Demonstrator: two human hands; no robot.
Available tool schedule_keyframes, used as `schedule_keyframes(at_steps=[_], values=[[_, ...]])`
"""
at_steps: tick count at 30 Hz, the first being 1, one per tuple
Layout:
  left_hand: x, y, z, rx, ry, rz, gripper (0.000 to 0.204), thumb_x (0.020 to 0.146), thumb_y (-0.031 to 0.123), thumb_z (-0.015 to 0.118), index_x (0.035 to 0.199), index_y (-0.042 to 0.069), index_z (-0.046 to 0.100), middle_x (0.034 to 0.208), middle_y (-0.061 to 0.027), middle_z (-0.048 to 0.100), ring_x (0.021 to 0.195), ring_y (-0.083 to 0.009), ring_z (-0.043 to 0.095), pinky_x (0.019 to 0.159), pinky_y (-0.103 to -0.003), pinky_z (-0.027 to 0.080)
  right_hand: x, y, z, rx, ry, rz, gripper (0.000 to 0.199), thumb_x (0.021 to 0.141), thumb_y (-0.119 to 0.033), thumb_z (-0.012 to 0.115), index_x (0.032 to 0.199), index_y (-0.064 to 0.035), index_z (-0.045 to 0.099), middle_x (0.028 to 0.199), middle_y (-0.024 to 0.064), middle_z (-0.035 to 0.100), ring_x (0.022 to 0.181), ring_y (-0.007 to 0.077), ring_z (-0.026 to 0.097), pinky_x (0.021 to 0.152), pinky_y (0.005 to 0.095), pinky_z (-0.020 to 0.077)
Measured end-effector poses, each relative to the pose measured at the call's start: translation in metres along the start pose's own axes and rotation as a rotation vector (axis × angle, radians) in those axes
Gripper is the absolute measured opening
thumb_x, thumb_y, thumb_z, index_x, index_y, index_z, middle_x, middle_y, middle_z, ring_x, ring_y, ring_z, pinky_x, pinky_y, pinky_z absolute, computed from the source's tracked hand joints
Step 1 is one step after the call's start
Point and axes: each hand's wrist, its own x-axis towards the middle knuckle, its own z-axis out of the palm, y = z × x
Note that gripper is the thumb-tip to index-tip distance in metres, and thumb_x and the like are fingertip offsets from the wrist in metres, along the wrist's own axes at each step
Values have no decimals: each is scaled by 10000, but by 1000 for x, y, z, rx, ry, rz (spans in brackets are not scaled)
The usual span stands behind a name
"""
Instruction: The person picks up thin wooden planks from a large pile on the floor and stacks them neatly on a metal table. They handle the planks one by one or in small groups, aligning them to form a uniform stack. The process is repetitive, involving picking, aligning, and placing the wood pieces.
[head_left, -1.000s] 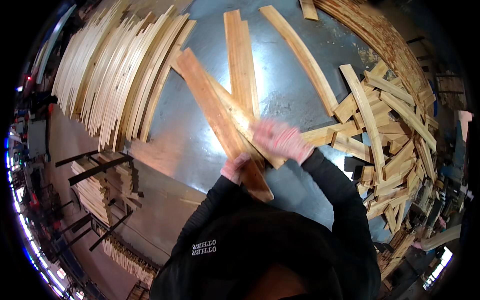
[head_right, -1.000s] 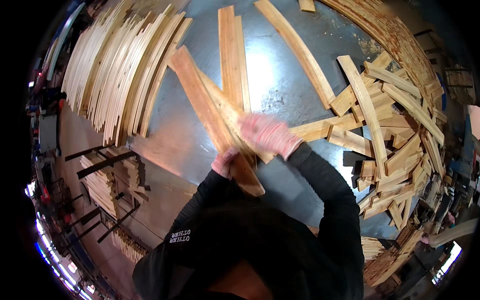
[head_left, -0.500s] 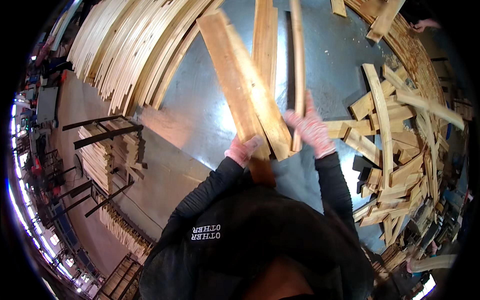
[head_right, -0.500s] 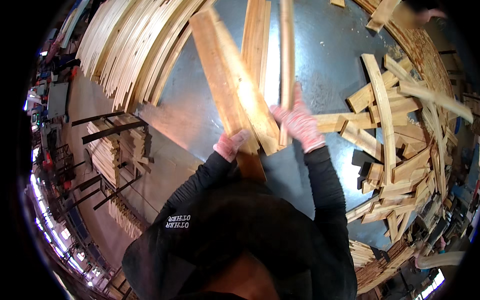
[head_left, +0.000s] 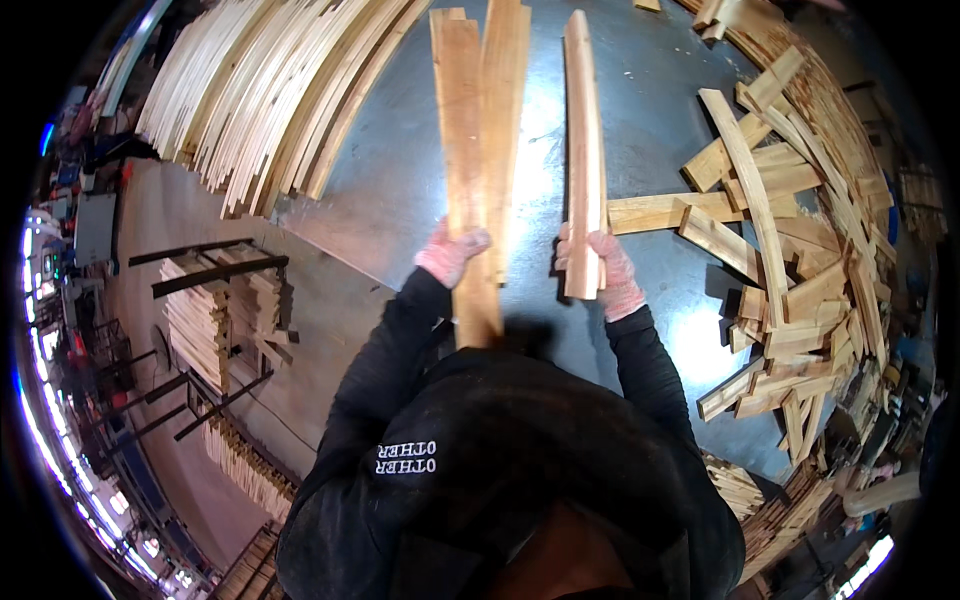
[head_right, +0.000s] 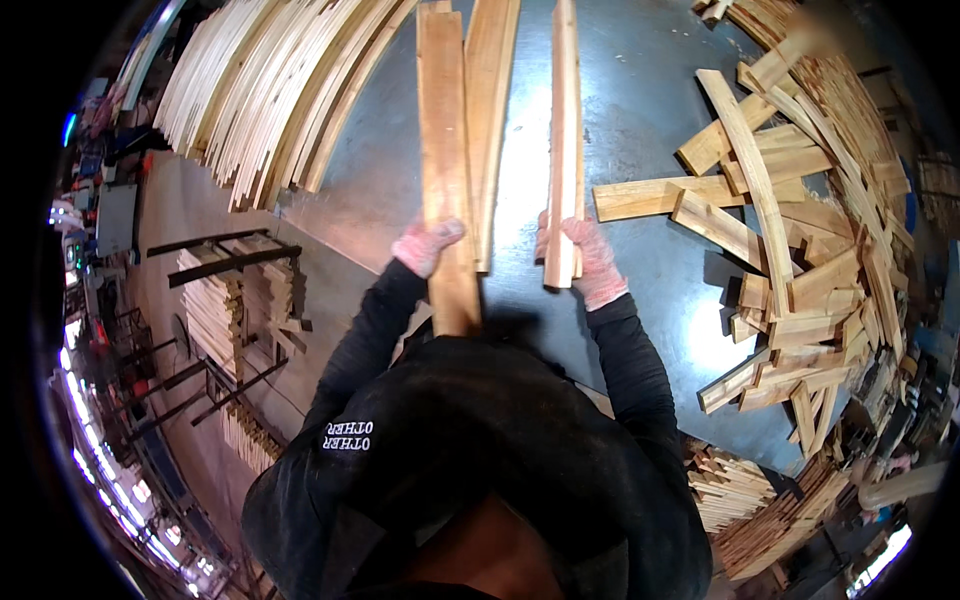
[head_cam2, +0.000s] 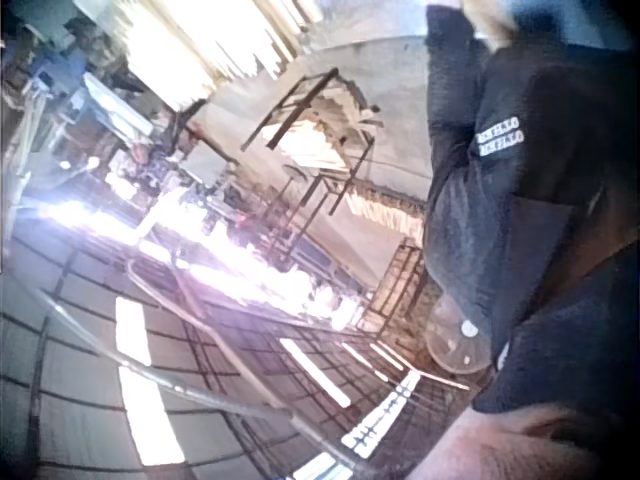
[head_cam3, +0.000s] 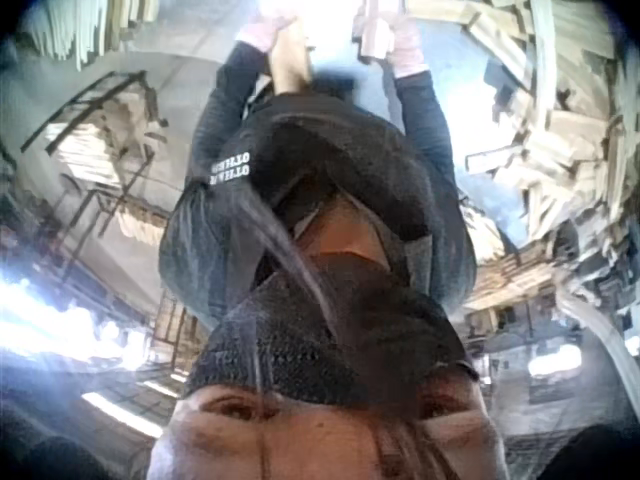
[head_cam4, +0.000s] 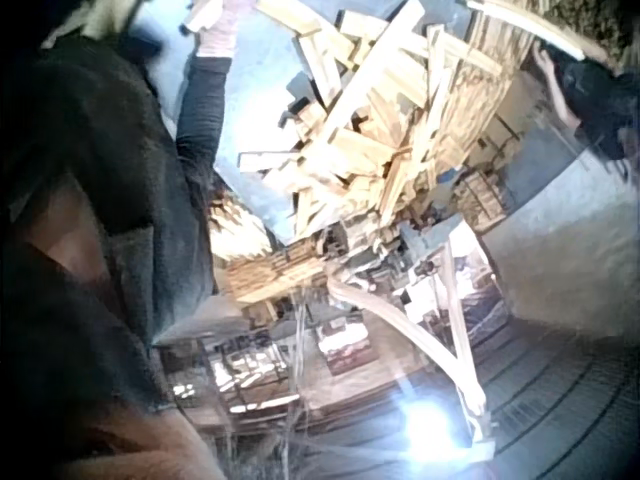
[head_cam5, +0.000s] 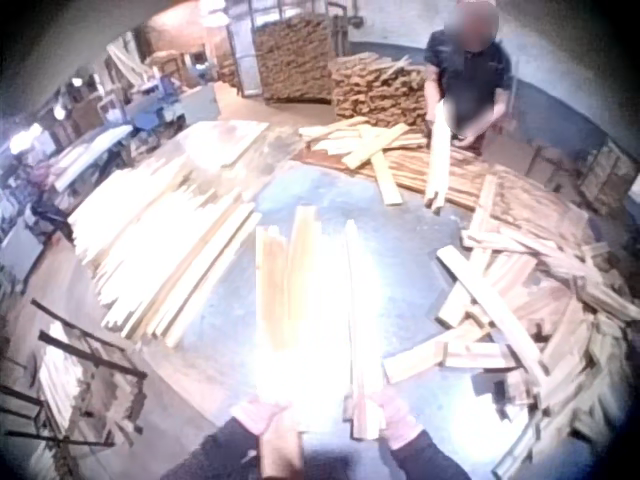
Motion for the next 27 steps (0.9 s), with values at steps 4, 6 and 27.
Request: schedule_keyframes(at_steps=[4,6,27], values=[[-42,71,-19,995,213,-41,743,825,284,725,1415,124,304,1282,-203,532,1112,-306,602,921,-447,504,-13,34,6,-37,-7,38,628,841,-151,710,1356,-58,364,1110,157,554,920,235,608,822,395,545],[-60,82,-3,1519,345,-144,898,800,424,723,1478,118,220,1281,-211,527,1135,-349,588,932,-477,482,-4,68,-1,-442,43,26,720,859,-163,703,1437,-63,285,1178,166,553,1003,215,593,900,359,507],[-13,32,-30,-365,-431,-211,870,769,366,753,1437,-30,360,1327,-228,539,1144,-353,591,991,-460,483,64,72,39,-489,-57,-211,745,951,-208,607,1518,-6,168,1378,164,440,1250,268,479,966,308,460]])
